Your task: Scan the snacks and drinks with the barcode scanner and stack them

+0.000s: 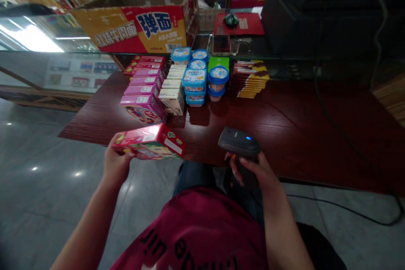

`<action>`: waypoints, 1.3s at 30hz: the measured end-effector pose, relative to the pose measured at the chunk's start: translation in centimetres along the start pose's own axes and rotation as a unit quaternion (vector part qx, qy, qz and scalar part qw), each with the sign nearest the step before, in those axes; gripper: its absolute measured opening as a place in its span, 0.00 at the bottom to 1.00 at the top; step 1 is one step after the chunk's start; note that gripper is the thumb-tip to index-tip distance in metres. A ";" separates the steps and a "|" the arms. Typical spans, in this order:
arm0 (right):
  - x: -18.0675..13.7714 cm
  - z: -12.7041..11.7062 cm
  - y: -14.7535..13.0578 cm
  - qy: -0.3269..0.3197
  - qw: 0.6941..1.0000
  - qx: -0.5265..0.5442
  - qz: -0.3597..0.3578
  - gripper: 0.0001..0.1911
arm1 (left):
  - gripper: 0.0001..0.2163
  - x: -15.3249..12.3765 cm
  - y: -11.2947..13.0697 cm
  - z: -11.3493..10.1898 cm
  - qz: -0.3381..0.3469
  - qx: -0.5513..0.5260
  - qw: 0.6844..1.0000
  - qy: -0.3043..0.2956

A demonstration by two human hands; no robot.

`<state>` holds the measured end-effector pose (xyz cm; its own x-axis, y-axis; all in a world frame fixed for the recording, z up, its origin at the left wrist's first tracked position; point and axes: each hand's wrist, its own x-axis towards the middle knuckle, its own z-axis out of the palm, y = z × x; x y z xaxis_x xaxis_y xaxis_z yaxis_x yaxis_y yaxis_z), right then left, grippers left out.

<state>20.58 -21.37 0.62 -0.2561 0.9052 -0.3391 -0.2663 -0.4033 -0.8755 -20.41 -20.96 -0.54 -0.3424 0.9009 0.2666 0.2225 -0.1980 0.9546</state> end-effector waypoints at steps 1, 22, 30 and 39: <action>-0.2 -0.1 0.0 0.001 1.000 0.007 -0.005 0.21 | 0.29 -0.4 0.4 1.8 0.008 0.006 1.000 -0.018; 0.6 -3.0 -0.1 0.044 0.984 -0.147 -0.092 0.23 | 0.20 -0.6 0.9 14.0 0.331 0.222 0.917 -0.031; 0.4 -2.7 -0.4 0.042 0.979 -0.168 -0.111 0.21 | 0.20 -0.8 0.8 14.1 0.330 0.229 0.915 -0.036; 0.5 -3.2 -0.1 0.053 0.976 -0.189 -0.091 0.23 | 0.18 -0.7 0.6 14.1 0.331 0.227 0.915 -0.035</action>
<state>23.40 -20.47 -0.59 -0.1341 0.9740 -0.1828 0.0697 -0.1747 -0.9822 -7.18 -16.33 -2.00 0.0600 0.6671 0.7425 0.7223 -0.5425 0.4290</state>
